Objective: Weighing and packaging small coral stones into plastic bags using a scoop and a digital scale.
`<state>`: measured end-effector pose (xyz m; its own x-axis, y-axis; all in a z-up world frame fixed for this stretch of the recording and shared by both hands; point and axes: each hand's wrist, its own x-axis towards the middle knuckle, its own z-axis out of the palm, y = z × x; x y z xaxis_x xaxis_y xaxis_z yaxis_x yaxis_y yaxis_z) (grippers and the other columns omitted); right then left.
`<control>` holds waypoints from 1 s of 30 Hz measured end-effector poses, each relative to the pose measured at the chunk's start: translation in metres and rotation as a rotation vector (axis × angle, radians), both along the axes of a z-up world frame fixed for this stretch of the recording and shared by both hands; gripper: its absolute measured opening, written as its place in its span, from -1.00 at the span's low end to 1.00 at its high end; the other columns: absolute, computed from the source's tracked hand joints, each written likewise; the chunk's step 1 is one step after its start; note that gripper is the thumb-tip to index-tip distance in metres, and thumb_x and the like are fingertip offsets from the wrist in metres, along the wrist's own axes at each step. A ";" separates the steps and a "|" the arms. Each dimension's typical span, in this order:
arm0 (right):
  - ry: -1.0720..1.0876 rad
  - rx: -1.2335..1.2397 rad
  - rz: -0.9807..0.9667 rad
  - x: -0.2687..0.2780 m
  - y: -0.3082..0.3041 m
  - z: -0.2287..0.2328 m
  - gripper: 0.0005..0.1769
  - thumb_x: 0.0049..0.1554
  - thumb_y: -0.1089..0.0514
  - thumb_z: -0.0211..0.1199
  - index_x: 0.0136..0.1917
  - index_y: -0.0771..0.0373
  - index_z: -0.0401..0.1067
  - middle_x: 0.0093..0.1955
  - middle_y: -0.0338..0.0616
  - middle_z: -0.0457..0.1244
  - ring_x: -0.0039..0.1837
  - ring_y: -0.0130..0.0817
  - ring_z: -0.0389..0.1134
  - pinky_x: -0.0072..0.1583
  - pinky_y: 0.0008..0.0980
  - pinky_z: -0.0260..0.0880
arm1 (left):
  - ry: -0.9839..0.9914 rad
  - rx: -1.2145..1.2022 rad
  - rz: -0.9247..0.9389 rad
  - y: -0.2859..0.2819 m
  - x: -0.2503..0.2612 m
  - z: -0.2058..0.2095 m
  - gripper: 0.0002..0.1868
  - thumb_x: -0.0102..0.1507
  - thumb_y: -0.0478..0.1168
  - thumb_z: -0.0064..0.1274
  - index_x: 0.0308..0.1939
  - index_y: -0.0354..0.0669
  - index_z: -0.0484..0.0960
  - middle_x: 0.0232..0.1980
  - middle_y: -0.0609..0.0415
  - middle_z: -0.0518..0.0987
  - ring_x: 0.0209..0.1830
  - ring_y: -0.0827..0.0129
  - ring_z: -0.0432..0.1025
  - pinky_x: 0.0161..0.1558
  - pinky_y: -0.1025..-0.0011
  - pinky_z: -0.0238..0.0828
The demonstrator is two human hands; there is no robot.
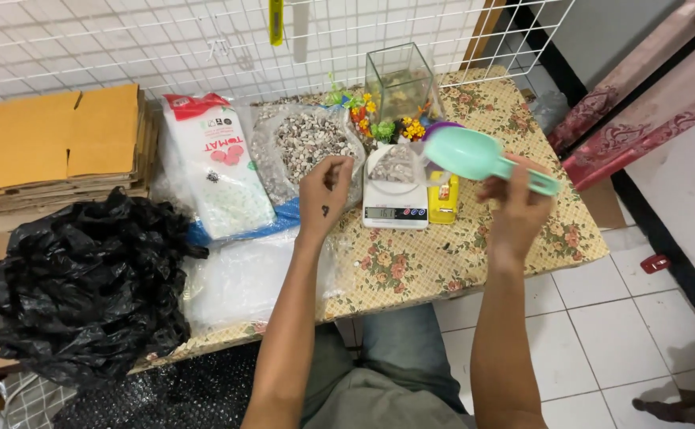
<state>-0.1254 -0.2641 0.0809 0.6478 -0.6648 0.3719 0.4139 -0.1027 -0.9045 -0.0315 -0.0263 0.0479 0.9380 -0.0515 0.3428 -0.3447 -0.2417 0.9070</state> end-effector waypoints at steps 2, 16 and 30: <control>0.016 -0.015 0.068 0.005 0.009 0.000 -0.71 0.39 0.07 0.06 0.17 0.33 0.44 -0.24 -0.08 0.32 -0.29 -0.42 0.40 -0.21 -0.53 0.50 | -0.033 -0.077 -0.004 0.000 0.007 -0.011 -0.76 0.42 -0.13 -0.02 -0.14 -0.15 0.72 -0.47 0.06 0.56 -0.45 0.42 0.44 -0.33 0.40 0.41; -0.009 -0.009 -0.028 0.015 0.000 -0.024 -0.69 0.41 0.09 0.04 0.20 0.36 0.44 -0.23 -0.02 0.32 -0.29 -0.35 0.40 -0.22 -0.47 0.52 | 0.086 -0.245 0.035 -0.018 0.027 -0.020 -0.77 0.38 -0.19 -0.09 -0.16 -0.11 0.69 -0.49 0.11 0.49 -0.46 0.50 0.33 -0.31 0.46 0.34; -0.005 -0.005 -0.143 0.011 -0.034 -0.055 -0.62 0.40 0.00 0.07 0.01 0.37 0.49 -0.44 -0.10 0.20 -0.46 -0.42 0.25 -0.40 -0.53 0.23 | -0.236 0.065 -0.145 -0.052 0.028 -0.047 -0.62 0.33 -0.48 -0.16 0.20 -0.20 0.53 0.06 -0.07 0.50 0.14 0.00 0.48 0.11 0.01 0.48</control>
<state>-0.1149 -0.2980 0.0259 0.5453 -0.7480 0.3785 0.3988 -0.1657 -0.9019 -0.0033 -0.0786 0.0004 0.8141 -0.2082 0.5421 -0.5795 -0.2301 0.7819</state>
